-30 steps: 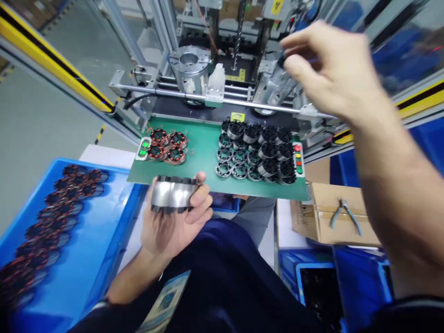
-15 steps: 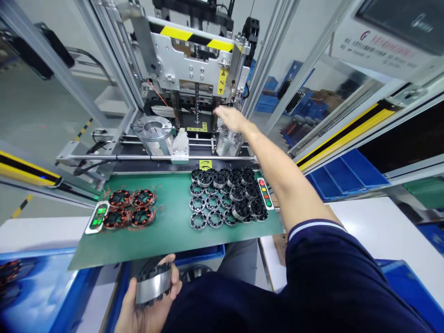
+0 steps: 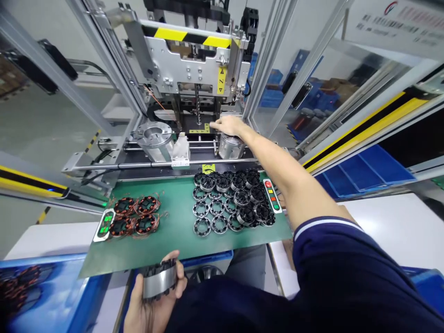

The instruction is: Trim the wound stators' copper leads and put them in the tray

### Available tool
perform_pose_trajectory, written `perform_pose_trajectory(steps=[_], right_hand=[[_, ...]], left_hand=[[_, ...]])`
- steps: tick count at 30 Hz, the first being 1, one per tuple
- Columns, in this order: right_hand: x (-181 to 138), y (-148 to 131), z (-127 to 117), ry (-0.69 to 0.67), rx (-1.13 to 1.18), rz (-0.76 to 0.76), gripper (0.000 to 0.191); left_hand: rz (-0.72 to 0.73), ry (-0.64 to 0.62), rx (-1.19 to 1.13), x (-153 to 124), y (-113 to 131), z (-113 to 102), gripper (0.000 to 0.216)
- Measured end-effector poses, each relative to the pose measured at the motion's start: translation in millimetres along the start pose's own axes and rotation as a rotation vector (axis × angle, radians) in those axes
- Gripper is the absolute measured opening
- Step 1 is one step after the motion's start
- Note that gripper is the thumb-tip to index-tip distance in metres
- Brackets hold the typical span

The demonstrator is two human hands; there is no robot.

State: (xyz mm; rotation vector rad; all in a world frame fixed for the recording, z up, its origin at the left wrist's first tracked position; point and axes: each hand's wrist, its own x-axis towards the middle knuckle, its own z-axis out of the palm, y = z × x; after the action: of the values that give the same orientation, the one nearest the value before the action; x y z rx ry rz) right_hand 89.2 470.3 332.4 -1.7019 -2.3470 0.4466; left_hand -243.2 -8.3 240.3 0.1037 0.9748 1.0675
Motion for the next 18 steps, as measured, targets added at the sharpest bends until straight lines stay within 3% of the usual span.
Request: perform_pose_trajectory(steps=[2,4,6,7,9,11,13,15,18], right_hand=[[-6,-3,7,0.018,-0.038,-0.011,0.059],[-21,-18,7,0.145,0.01,-0.097,0.06],[-48,-49,5,0.283,0.104,-0.163,0.063],[-66,-69,4,0.29,0.176,-0.186,0.063],[-107,-111,6,0.076,0.385,-0.323,0.059],[-146,-151,9,-0.338,0.538,-0.475,0.056],[-174,-182,13,-0.597,0.614,-0.533,0.054],[-188,-203,17,-0.745,0.646,-0.537,0.054],[-188,-221,19,-0.866,0.65,-0.545,0.048]], left_hand=[[0.003,0.023,-0.01,2,2,8,0.074],[0.016,0.04,-0.012,3,7,20,0.077],[0.035,0.026,-0.018,2,16,35,0.081],[0.043,-0.003,-0.023,2,21,43,0.083],[0.031,-0.106,-0.058,4,34,60,0.08],[0.001,-0.229,-0.149,6,46,77,0.071],[-0.041,-0.333,-0.227,7,55,92,0.062],[-0.075,-0.403,-0.283,3,61,102,0.061],[-0.081,-0.452,-0.346,-7,65,107,0.052]])
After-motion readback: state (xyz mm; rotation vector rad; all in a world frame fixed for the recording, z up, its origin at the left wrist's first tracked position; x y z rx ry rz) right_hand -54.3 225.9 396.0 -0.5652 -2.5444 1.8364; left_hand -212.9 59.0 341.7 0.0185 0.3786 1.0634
